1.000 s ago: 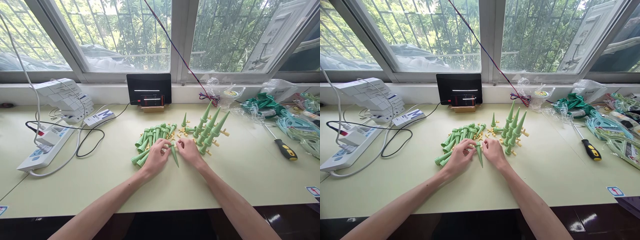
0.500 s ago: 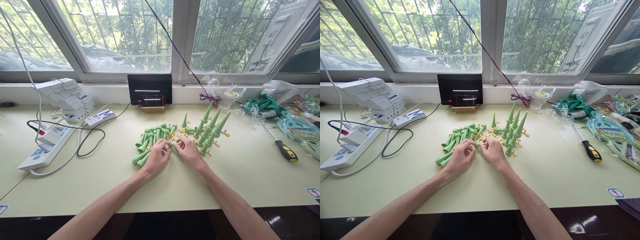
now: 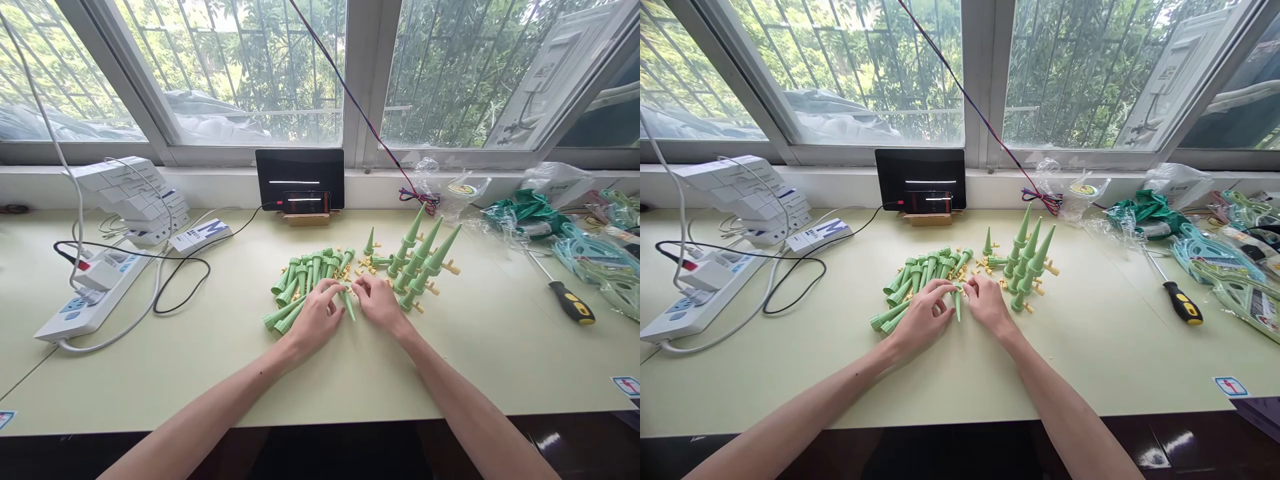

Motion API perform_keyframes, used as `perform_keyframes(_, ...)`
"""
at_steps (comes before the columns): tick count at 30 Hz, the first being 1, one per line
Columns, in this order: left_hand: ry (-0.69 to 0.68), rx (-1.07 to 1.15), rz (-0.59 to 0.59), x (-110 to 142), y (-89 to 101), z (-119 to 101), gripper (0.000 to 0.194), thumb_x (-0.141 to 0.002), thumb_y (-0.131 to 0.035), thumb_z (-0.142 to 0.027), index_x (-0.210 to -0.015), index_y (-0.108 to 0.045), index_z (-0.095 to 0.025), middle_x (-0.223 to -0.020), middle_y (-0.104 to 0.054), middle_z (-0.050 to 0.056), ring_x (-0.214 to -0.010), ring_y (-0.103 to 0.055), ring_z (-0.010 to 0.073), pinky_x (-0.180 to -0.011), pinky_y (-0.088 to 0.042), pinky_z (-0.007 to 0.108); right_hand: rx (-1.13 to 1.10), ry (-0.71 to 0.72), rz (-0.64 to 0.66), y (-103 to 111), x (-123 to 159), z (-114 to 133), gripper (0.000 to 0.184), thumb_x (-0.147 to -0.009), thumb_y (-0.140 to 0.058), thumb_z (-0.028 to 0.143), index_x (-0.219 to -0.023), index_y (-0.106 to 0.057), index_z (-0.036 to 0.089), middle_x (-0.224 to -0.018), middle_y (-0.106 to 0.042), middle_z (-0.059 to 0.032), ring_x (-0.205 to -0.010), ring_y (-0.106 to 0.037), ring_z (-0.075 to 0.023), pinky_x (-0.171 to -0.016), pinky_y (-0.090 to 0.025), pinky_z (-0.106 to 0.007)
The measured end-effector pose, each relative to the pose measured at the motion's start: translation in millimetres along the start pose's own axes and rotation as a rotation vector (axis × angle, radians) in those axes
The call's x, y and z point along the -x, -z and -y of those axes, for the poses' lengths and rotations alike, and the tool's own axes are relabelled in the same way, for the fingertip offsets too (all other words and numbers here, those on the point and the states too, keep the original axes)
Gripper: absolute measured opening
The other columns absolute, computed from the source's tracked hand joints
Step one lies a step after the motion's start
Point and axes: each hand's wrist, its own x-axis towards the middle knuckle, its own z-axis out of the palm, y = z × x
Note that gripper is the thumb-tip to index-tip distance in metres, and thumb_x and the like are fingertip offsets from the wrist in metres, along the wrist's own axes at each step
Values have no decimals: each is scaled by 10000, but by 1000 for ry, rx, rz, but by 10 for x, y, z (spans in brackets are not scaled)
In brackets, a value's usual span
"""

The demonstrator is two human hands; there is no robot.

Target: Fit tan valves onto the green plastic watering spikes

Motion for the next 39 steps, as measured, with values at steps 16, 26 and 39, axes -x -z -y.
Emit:
perform_keyframes(16, 23, 26, -56, -13, 13, -70, 159, -933, -514, -290, -889, -632, -194, -943, -584, 28, -599, -556, 100, -604, -496, 260, -34, 92, -30, -1, 30, 47, 288, -950, -495, 362, -737, -598, 199, -550, -483, 32, -512, -417, -135, -534, -323, -263)
perform_keyframes(26, 22, -25, -68, -12, -11, -65, 223, -924, -511, -251, -715, -537, -178, -785, -522, 4, -602, -509, 111, -593, -431, 263, -208, 248, 48, 19, 113, 146, 266, -941, -542, 435, -898, -640, 192, -584, -467, 44, -522, -401, -118, -525, -353, -243)
perform_keyframes(39, -12, 17, -66, 41, -100, -1, 17, -827, -585, -168, -838, -582, -181, -776, -555, 1, -662, -513, 132, -596, -417, 255, -110, 274, 1, -59, 169, 148, 224, -937, -530, 378, -787, -568, 216, -620, -456, 25, -564, -412, -142, -550, -375, -263)
